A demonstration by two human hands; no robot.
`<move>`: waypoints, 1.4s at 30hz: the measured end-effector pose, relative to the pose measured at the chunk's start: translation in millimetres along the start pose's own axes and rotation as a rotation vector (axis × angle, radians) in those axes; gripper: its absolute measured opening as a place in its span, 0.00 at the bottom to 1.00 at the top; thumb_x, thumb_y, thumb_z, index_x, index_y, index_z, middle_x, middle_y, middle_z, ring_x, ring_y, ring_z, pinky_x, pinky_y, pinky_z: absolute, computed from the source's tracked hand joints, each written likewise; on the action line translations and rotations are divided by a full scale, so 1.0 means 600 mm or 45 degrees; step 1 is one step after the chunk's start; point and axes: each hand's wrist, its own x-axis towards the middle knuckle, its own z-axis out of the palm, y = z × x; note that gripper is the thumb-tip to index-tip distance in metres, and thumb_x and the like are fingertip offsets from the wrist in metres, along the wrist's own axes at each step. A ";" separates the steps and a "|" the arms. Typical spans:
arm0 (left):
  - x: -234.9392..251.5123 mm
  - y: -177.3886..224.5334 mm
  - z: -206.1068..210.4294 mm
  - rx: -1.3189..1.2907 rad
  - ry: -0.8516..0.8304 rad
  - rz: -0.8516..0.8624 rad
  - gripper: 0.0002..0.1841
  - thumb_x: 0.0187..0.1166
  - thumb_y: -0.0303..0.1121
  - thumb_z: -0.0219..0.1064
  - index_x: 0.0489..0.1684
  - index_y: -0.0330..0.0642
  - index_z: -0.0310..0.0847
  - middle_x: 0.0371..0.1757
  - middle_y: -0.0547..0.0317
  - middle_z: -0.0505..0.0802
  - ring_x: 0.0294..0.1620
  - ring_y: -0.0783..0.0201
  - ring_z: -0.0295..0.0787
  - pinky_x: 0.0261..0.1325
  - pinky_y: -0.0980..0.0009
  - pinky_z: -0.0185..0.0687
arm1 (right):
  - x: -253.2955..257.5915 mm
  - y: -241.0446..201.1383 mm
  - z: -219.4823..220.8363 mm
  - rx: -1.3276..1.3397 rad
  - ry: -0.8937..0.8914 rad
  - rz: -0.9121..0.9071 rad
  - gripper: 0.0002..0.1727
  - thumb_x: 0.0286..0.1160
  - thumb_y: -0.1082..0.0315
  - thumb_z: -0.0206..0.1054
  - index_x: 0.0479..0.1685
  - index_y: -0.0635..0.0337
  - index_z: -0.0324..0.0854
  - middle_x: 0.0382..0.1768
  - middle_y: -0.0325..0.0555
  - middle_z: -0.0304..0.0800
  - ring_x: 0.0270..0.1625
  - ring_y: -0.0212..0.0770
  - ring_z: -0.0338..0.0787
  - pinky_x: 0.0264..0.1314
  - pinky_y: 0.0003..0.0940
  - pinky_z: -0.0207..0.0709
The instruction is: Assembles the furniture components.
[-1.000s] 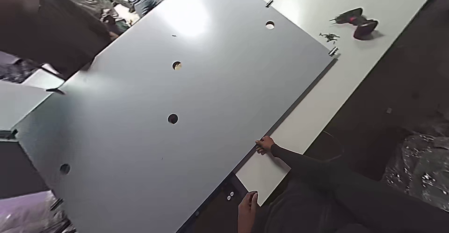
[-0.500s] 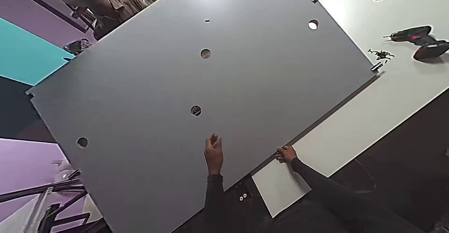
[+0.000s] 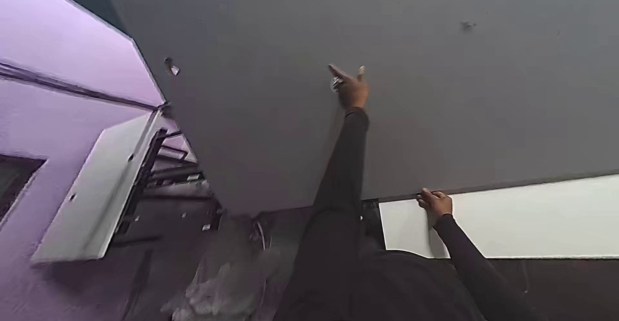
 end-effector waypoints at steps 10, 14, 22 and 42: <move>0.003 0.000 -0.015 0.331 -0.201 0.088 0.59 0.81 0.71 0.50 0.94 0.38 0.14 0.46 0.45 0.96 0.53 0.47 0.94 0.61 0.42 0.85 | 0.017 0.019 -0.013 -0.067 -0.044 -0.079 0.15 0.78 0.70 0.74 0.50 0.75 0.78 0.34 0.56 0.95 0.31 0.46 0.97 0.37 0.41 0.95; -0.005 0.007 -0.045 0.330 -0.281 0.135 0.58 0.83 0.69 0.51 0.94 0.39 0.13 0.50 0.46 0.95 0.52 0.48 0.95 0.58 0.43 0.87 | 0.009 0.019 -0.010 -0.059 -0.029 -0.074 0.15 0.80 0.69 0.72 0.52 0.74 0.78 0.33 0.56 0.95 0.31 0.47 0.97 0.34 0.42 0.94; -0.030 0.016 -0.072 0.235 -0.156 0.165 0.69 0.70 0.70 0.68 0.93 0.44 0.09 0.73 0.39 0.84 0.54 0.48 0.94 0.56 0.43 0.88 | 0.022 0.017 -0.020 -0.635 0.079 -0.146 0.20 0.76 0.58 0.77 0.51 0.68 0.87 0.46 0.57 0.96 0.49 0.51 0.96 0.58 0.52 0.89; -0.113 -0.005 -0.126 0.035 -0.031 0.365 0.77 0.61 0.57 0.84 0.93 0.52 0.05 0.94 0.36 0.49 0.80 0.40 0.75 0.72 0.40 0.77 | 0.004 0.008 -0.041 -0.803 0.080 0.089 0.19 0.76 0.52 0.73 0.48 0.61 0.90 0.45 0.53 0.96 0.51 0.53 0.94 0.63 0.59 0.83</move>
